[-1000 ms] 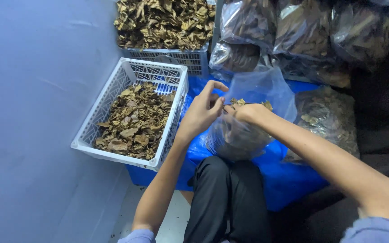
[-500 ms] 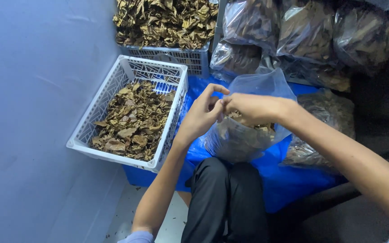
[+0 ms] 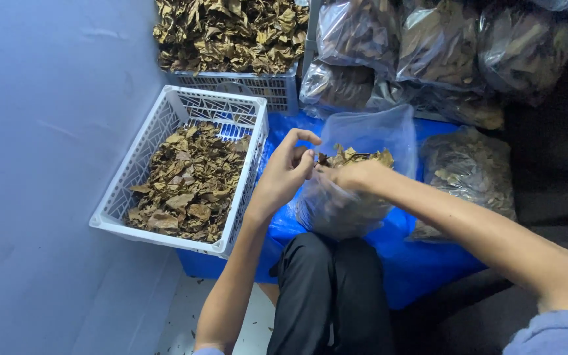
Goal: The person is transferring dried leaves from a white plastic crate into a clear plastic bag for packing.
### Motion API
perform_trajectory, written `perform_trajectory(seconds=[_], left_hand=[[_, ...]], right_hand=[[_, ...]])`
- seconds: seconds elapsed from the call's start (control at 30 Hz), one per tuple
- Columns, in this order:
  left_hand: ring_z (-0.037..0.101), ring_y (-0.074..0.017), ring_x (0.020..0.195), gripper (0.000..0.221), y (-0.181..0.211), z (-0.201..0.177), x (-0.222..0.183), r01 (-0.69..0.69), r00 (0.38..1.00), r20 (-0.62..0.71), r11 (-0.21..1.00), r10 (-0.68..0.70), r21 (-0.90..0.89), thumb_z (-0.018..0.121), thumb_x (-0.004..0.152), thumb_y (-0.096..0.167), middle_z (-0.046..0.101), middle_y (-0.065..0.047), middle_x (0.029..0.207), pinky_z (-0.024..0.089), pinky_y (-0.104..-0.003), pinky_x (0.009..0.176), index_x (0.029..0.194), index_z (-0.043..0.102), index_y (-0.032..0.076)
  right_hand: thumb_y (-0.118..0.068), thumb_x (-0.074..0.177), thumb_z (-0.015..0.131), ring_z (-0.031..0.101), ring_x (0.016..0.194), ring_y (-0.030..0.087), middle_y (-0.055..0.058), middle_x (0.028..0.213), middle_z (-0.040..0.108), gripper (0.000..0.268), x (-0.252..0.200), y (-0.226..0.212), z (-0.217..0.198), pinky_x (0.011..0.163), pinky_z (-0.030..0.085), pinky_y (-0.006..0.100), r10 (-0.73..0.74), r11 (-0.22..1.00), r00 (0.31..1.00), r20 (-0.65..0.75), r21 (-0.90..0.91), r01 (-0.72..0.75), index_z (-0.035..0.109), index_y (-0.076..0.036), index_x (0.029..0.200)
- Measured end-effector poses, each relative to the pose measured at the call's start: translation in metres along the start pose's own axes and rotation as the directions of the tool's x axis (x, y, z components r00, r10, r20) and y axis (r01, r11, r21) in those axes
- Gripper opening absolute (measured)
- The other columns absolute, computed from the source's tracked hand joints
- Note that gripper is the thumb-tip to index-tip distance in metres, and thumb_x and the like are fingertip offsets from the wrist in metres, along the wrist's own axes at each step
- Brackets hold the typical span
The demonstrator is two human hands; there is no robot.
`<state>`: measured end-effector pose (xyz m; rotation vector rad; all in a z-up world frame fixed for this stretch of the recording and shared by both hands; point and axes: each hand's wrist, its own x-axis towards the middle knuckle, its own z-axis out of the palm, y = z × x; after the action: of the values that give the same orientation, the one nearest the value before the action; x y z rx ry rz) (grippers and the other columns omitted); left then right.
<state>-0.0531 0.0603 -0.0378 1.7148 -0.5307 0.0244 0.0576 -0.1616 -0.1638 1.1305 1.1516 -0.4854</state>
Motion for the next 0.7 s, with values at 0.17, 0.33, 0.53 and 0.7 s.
perform_trajectory(seconds=[0.17,0.33,0.53,0.7], left_hand=[[0.045,-0.0130,0.058,0.027,0.003,-0.005,-0.001,-0.010,0.999,0.033,1.000,0.010,-0.004,0.044,0.100,0.008,0.059,-0.005,0.060,0.040,-0.029,0.061,0.121,0.059,0.014],[0.045,-0.0127,0.059,0.027,0.003,0.000,-0.004,-0.014,0.999,0.039,0.999,0.015,-0.033,0.044,0.101,0.008,0.059,-0.004,0.061,0.041,-0.029,0.063,0.121,0.060,0.014],[0.047,-0.0141,0.059,0.031,0.015,0.004,-0.011,-0.007,0.996,0.093,1.000,0.009,-0.017,0.046,0.097,0.007,0.059,-0.004,0.060,0.044,-0.030,0.064,0.121,0.062,0.017],[0.043,-0.0139,0.056,0.035,0.007,0.007,-0.010,0.003,0.999,0.048,0.999,-0.001,-0.035,0.046,0.091,0.001,0.059,-0.007,0.058,0.043,-0.029,0.061,0.114,0.068,0.016]], right_hand=[[-0.030,0.084,0.068,0.075,0.094,0.023,0.003,0.097,0.081,0.018,-0.122,0.040,-0.035,0.080,0.056,0.043,0.553,-0.034,0.757,-0.349,0.898,0.439,0.082,-0.020,0.090],[-0.027,0.089,0.072,0.062,0.124,0.033,0.010,0.134,0.063,0.031,-0.179,0.039,-0.049,0.094,0.056,0.049,0.608,0.073,0.737,-0.295,0.946,0.317,0.077,-0.025,0.119],[-0.049,0.063,0.091,0.012,0.148,0.057,0.012,0.170,0.005,0.111,-0.095,0.002,-0.040,0.111,0.028,0.073,0.494,0.203,0.862,-0.115,0.979,0.014,0.034,-0.039,0.158],[-0.023,0.087,0.068,0.002,0.151,0.060,0.018,0.171,-0.004,0.083,-0.071,-0.006,-0.046,0.116,0.024,0.075,0.420,0.058,0.906,-0.052,0.998,0.030,0.030,-0.026,0.161]])
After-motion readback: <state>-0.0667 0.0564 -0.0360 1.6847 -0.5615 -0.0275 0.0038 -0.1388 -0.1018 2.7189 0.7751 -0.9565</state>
